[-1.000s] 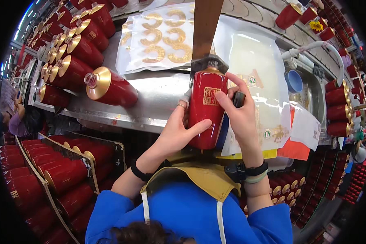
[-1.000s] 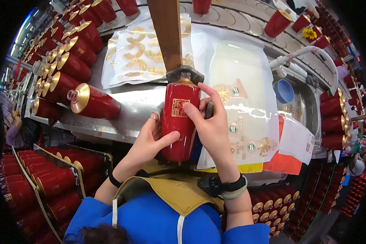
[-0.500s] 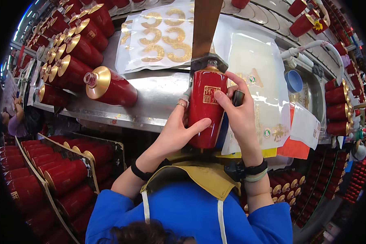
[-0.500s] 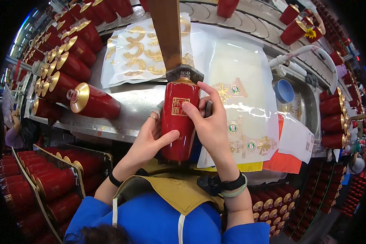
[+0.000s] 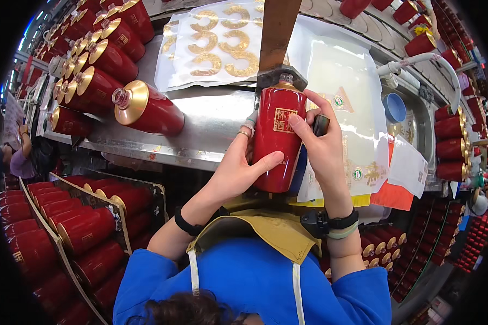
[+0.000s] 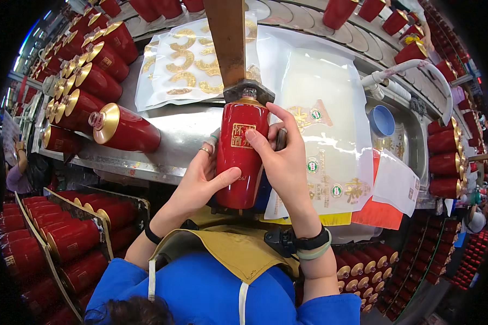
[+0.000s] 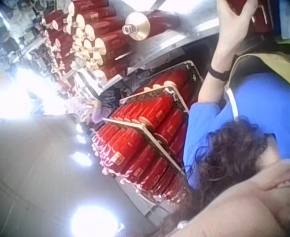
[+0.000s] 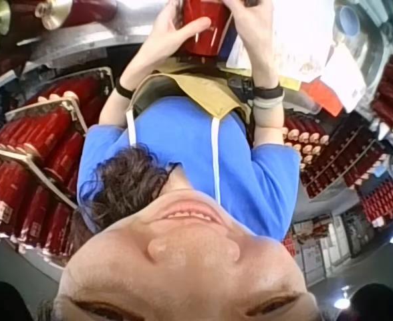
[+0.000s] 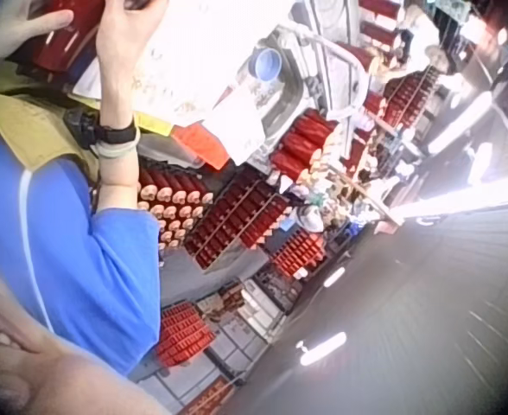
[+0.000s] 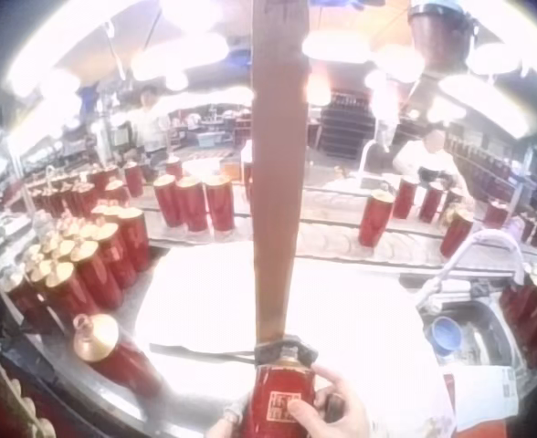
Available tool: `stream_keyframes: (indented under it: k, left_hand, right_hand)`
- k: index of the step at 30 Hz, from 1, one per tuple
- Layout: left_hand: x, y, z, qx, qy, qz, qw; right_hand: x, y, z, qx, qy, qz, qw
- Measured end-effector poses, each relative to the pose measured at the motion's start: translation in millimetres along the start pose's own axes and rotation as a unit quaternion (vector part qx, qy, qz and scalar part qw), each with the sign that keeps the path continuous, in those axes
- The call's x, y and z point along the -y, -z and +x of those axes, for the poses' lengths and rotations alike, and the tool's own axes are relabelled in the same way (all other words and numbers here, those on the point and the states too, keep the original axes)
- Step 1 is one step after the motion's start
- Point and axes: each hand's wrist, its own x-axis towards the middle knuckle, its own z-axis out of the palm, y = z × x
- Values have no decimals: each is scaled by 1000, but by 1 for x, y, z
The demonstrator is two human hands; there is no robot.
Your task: Applying gold-colored decorative decals to red ceramic liquor bottles using a wet sponge and water basin.
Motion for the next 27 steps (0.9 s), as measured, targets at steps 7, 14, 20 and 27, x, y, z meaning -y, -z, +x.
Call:
stream_keyframes:
  k: [7, 14, 20, 27]
  left_hand:
    - [0, -1, 0, -14, -29, -43, 999]
    - [4, 3, 1, 5, -29, -91, 995]
    - [2, 2, -5, 2, -29, -11, 1000]
    - [3, 0, -3, -18, -45, -5, 999]
  right_hand:
    - [16, 14, -12, -3, -34, 108, 994]
    - [26, 21, -67, 37, 28, -53, 998]
    - [5, 8, -95, 42, 35, -71, 996]
    - [3, 8, -95, 23, 43, -126, 991]
